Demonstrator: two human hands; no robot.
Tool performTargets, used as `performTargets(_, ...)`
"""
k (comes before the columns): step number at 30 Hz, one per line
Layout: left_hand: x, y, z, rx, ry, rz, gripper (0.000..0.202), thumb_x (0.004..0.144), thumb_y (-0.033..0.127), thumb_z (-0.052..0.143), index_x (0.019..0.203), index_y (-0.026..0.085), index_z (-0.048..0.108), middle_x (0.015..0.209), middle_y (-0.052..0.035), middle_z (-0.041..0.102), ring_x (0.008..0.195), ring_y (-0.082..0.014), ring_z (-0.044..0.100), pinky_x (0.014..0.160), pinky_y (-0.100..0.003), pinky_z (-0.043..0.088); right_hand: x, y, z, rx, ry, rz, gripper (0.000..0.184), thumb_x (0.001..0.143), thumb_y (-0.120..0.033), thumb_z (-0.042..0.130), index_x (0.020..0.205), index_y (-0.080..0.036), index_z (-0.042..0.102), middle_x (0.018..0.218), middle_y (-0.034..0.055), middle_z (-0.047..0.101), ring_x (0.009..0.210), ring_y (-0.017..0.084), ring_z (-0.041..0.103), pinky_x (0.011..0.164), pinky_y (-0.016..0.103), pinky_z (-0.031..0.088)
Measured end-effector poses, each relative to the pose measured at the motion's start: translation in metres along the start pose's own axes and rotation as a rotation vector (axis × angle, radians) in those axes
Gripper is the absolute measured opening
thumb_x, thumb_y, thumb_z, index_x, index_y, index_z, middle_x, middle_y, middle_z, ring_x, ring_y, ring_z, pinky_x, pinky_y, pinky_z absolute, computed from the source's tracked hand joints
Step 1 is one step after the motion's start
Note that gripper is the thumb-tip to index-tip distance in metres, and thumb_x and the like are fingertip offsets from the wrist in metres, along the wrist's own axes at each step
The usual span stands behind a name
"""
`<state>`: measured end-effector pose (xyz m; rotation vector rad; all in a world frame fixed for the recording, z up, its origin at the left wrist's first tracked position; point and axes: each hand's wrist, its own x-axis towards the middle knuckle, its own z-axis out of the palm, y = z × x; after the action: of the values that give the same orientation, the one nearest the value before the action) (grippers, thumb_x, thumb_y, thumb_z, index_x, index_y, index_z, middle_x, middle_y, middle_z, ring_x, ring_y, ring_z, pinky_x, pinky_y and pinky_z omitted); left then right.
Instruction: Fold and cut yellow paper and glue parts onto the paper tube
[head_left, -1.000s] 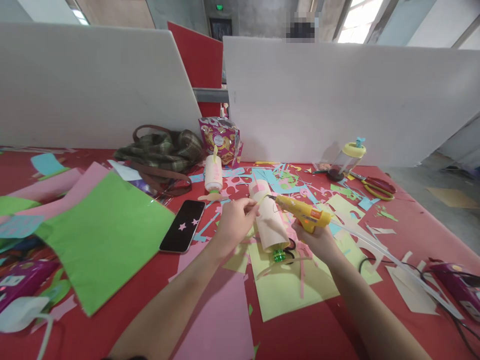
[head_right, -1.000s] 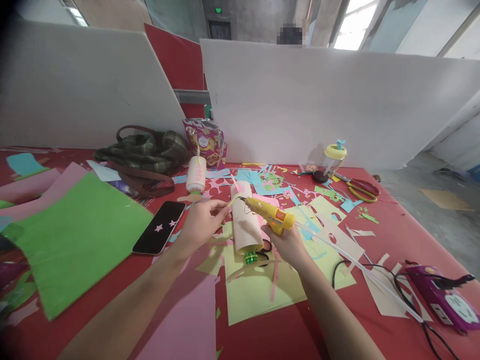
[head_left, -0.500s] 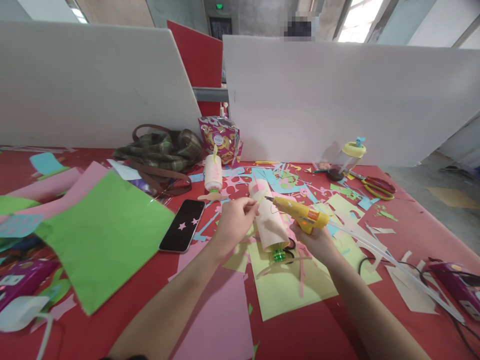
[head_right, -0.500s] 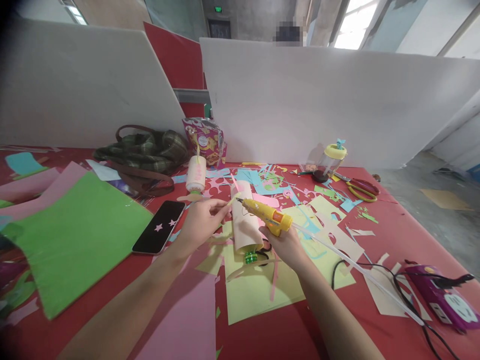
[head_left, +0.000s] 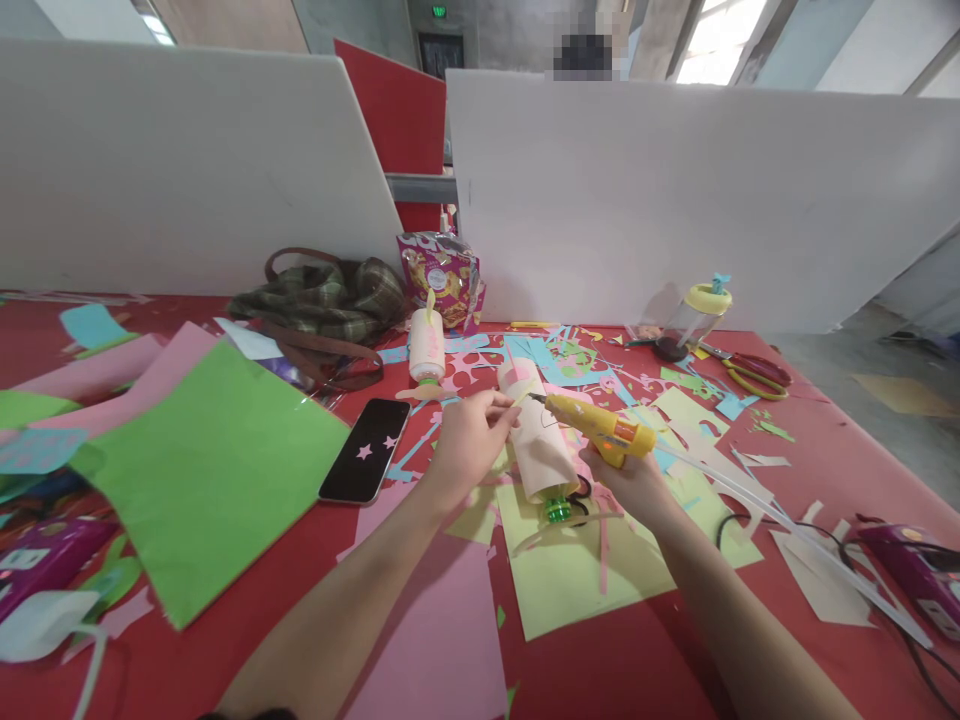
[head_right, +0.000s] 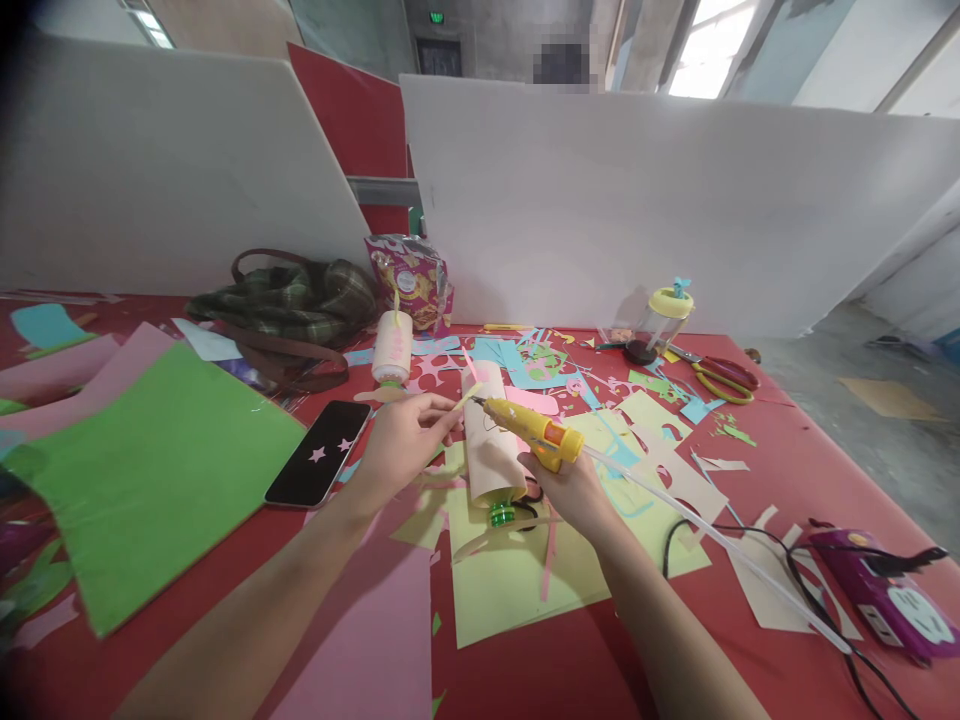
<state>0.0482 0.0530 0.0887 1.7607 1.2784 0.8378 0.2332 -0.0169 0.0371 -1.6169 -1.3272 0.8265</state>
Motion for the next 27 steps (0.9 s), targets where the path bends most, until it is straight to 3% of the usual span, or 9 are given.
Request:
performTargets(7, -0.003, 0.002, 0.0, -0.069, -0.019, -0.06, 0.016, 0.071, 0.03, 0.054, 0.079, 0.017, 0.058, 0.078, -0.0055, 0.066, 0.06, -0.0158, 0.062, 0.03, -0.018, 0.044, 0.002, 0.0, -0.004, -0.041, 0.092, -0.002, 0.018, 0.066, -0.034, 0.057, 0.059, -0.022, 0.045, 0.051, -0.002, 0.041, 0.047, 0.013, 0.04, 0.043, 0.028, 0.034)
performTargets(12, -0.001, -0.002, 0.0, -0.012, -0.016, 0.035, 0.011, 0.071, 0.025, 0.054, 0.073, 0.016, 0.059, 0.069, -0.0034, 0.067, 0.051, -0.0112, 0.059, 0.046, -0.021, 0.049, 0.004, -0.002, -0.006, -0.045, 0.133, 0.007, 0.018, 0.067, -0.034, 0.055, 0.06, -0.02, 0.045, 0.05, -0.0027, 0.042, 0.046, 0.012, 0.039, 0.043, 0.027, 0.032)
performTargets(15, 0.0, -0.006, 0.001, -0.035, -0.034, 0.049, 0.011, 0.073, 0.025, 0.051, 0.076, 0.017, 0.058, 0.068, -0.0023, 0.066, 0.051, -0.0107, 0.058, 0.045, -0.02, 0.049, 0.007, -0.001, -0.009, -0.09, 0.176, 0.018, 0.02, 0.068, -0.037, 0.053, 0.062, -0.019, 0.045, 0.05, -0.003, 0.042, 0.045, 0.011, 0.039, 0.043, 0.026, 0.032)
performTargets(20, 0.0, -0.008, 0.001, -0.079, -0.094, -0.004, 0.016, 0.074, 0.028, 0.048, 0.081, 0.017, 0.056, 0.073, -0.0038, 0.065, 0.055, -0.013, 0.059, 0.029, -0.016, 0.042, 0.019, 0.01, -0.025, -0.482, 0.285, 0.014, 0.025, 0.071, -0.043, 0.046, 0.075, -0.018, 0.05, 0.059, 0.0002, 0.049, 0.05, 0.015, 0.046, 0.046, 0.027, 0.034)
performTargets(23, 0.001, -0.008, 0.0, -0.081, -0.094, 0.007, 0.016, 0.074, 0.029, 0.048, 0.078, 0.016, 0.056, 0.072, -0.0043, 0.064, 0.055, -0.0128, 0.058, 0.031, -0.017, 0.042, 0.027, 0.027, -0.039, -0.782, 0.342, -0.035, 0.026, 0.074, -0.041, 0.045, 0.084, -0.017, 0.048, 0.074, 0.0062, 0.054, 0.065, 0.021, 0.052, 0.053, 0.029, 0.037)
performTargets(27, 0.002, -0.008, -0.001, -0.109, -0.086, 0.007, 0.016, 0.075, 0.03, 0.047, 0.076, 0.017, 0.056, 0.071, -0.004, 0.064, 0.058, -0.0135, 0.059, 0.04, -0.02, 0.046, 0.035, 0.052, -0.058, -1.071, 0.296, -0.027, 0.031, 0.08, -0.034, 0.039, 0.101, -0.012, 0.041, 0.092, 0.0148, 0.052, 0.072, 0.023, 0.055, 0.055, 0.031, 0.039)
